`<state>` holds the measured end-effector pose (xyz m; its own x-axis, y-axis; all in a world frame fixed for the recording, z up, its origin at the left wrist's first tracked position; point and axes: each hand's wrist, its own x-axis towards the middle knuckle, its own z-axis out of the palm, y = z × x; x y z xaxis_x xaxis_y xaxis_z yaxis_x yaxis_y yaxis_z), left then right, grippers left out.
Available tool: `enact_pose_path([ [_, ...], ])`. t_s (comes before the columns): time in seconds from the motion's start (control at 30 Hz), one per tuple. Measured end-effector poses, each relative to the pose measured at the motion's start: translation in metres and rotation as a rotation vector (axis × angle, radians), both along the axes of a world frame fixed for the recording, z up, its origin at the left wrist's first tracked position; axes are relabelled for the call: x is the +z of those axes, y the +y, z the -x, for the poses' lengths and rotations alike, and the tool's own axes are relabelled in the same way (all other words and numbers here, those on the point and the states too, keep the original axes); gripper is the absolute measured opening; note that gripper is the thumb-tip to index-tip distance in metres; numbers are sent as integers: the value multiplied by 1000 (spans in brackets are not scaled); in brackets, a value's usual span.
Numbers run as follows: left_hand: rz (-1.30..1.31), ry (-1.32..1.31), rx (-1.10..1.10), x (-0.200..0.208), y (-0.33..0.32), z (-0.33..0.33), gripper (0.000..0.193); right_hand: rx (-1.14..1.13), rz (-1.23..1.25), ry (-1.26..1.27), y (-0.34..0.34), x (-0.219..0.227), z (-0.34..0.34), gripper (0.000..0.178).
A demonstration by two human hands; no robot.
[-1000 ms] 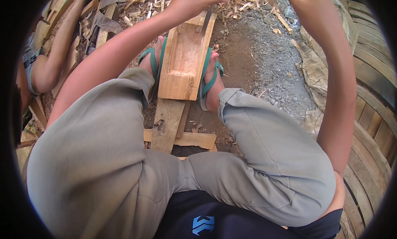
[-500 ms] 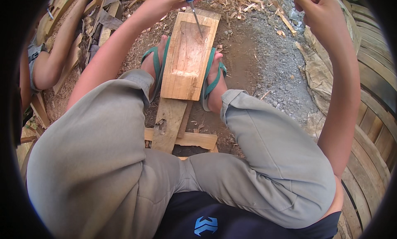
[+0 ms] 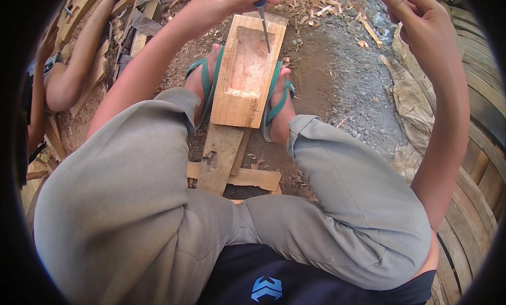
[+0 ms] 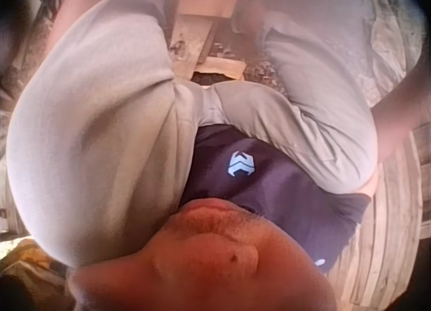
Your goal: The person carves a rectangular cavity into a piece of wood using a chisel and a hammer, periodically clearing wood shavings by hand.
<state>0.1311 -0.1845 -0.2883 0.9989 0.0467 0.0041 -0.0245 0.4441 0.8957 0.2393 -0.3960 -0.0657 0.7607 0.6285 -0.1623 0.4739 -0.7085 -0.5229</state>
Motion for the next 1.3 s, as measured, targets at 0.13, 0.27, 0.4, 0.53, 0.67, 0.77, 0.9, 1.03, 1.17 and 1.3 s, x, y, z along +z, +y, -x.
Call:
enact_pose_path([
  [0.13,-55,-28,-90,12,-6,6,34,8,6,-5,2,3,6,45],
  [0.27,-8,-38,-115,5,-10,9,35,15,8,-24,6,5,11,46],
  [0.4,0,-30,-129,2,-11,11,36,11,10,-15,7,6,12,46],
  [0.53,15,-52,-111,2,-15,10,36,1,7,22,1,2,2,47],
  [0.67,-44,-77,-109,6,-16,10,36,16,6,25,1,3,1,46],
  [0.77,-62,-95,-118,8,-18,8,36,-5,10,27,1,2,1,47],
  [0.9,-59,-100,-124,11,-20,8,37,7,4,13,6,6,9,47],
  [1.03,-27,-106,-138,13,-22,12,36,-16,20,38,1,1,-2,47],
  [1.17,-27,-129,-160,8,-24,8,36,7,20,37,2,5,2,48],
  [1.3,-26,-132,-147,11,-26,9,36,29,23,20,2,6,4,48],
])
